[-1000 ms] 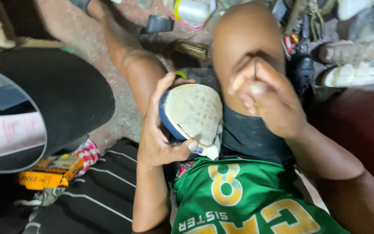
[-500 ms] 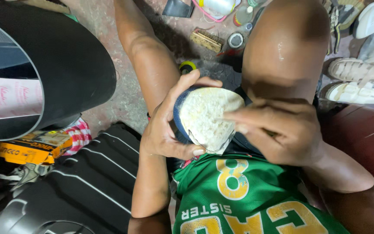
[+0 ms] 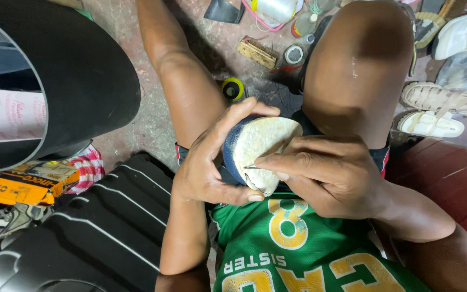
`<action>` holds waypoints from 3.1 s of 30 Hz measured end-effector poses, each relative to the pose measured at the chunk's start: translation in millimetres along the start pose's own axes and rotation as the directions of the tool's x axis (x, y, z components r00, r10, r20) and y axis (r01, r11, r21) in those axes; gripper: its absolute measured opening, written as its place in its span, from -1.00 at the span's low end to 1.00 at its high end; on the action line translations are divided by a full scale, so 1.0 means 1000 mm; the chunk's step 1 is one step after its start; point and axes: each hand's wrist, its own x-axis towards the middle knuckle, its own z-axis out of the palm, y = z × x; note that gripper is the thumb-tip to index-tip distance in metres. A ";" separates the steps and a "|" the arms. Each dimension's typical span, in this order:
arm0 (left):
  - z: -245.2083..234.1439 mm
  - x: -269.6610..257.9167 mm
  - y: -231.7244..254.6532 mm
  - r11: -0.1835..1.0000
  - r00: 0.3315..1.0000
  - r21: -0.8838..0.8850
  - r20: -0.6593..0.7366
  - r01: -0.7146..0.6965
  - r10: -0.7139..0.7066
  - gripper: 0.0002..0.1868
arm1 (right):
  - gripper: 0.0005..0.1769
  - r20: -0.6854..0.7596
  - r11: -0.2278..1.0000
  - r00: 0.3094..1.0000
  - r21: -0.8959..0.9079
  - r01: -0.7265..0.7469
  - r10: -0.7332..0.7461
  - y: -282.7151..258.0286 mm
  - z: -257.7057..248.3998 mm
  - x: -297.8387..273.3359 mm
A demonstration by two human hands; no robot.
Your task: The person is repairing a blue and white sneaker by hand. They use a needle and thread to stitch the sole to the upper part of the shoe, pulling the thread tight and occasionally using a wooden tool to assist.
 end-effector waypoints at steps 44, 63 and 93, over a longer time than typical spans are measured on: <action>0.048 0.062 0.030 0.824 0.980 0.537 -0.023 0.181 -0.200 -0.25 | -0.50 0.156 0.867 0.986 -0.498 0.030 0.056 -0.002 -0.069 -0.041; 0.074 0.070 0.017 0.704 0.996 0.706 -0.024 0.077 -0.085 -0.24 | -0.51 0.194 0.725 0.975 -0.686 0.054 0.111 -0.010 -0.073 -0.050; 0.108 0.037 0.044 0.847 0.904 0.437 -0.413 0.302 -0.109 -0.61 | -0.64 0.113 0.891 0.953 -0.398 -0.217 0.283 -0.021 -0.074 -0.055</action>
